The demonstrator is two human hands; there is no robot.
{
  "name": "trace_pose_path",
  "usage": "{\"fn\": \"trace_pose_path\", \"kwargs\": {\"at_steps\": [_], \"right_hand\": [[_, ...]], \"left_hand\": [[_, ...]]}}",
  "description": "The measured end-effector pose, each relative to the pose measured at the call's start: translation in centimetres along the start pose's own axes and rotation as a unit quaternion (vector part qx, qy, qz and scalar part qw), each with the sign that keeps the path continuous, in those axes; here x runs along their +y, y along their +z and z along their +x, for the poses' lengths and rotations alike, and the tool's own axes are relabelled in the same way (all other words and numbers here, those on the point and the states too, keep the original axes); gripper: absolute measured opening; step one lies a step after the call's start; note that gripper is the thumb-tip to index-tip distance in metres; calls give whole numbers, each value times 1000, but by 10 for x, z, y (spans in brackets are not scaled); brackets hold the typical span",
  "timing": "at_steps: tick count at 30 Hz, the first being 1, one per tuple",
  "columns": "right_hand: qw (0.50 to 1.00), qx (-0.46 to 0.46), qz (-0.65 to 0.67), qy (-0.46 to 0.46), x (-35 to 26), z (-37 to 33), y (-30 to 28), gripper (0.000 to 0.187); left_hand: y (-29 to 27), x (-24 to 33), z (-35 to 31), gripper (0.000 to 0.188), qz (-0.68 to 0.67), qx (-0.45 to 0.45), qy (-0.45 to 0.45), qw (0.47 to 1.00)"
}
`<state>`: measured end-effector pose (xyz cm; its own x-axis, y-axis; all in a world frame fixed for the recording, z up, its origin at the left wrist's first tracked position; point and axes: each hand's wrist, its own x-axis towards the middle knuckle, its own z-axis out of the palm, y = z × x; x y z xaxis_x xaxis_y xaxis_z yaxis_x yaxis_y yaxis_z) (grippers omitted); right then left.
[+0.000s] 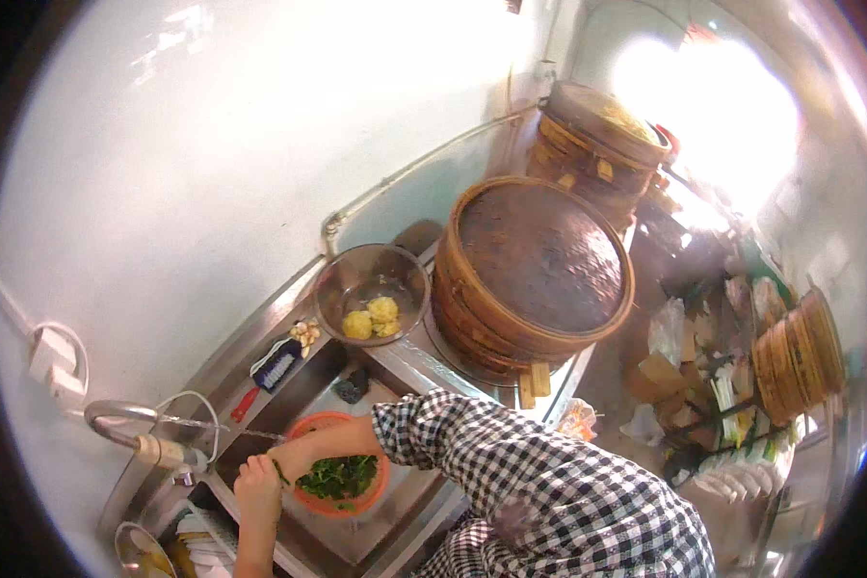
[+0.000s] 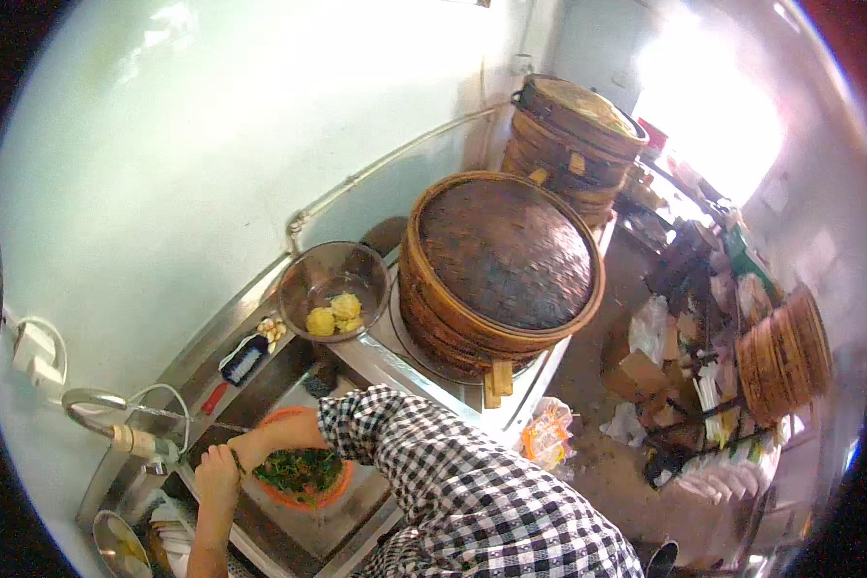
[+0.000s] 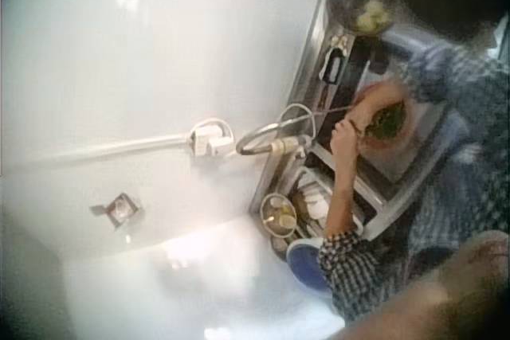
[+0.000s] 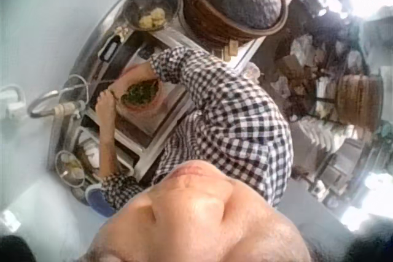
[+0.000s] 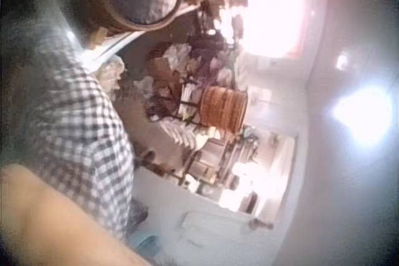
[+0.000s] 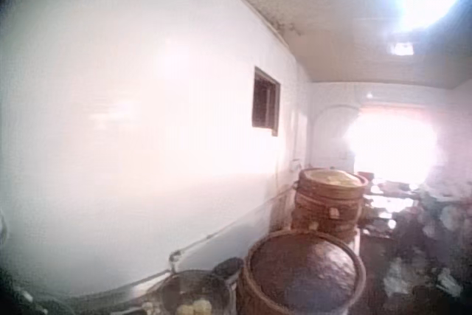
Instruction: The person washes leafy green vegetables in a sink using running water and a colander, then rinses the colander and washes their hands. The person also handles a blue bowl and a pink bowl containing round yellow items.
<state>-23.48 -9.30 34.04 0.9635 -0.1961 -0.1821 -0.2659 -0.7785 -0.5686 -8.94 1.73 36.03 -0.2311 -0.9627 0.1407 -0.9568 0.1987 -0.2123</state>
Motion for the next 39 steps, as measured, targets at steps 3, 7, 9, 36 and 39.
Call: {"fn": "trace_pose_path", "kwargs": {"at_steps": [3, 7, 9, 36, 39], "right_hand": [[999, 7, -37, -6, 0, 2, 12, 39], [996, 15, -88, -28, -1, 9, 26, 43], [989, 4, -125, -82, 2, 12, 30, 38], [878, -32, 477, 0, 36, 22, -15, 35], [892, -93, 435, 76, 30, 18, -23, 31]], "left_hand": [[20, 10, -8, 44, -85, -74, -93, 989], [50, 25, -18, 61, -253, -200, -271, 907], [63, 33, -23, 62, -398, -190, -357, 823], [-25, 30, -39, 32, -606, 109, -302, 728], [-43, 25, -40, 38, -245, 176, -63, 951]]}}
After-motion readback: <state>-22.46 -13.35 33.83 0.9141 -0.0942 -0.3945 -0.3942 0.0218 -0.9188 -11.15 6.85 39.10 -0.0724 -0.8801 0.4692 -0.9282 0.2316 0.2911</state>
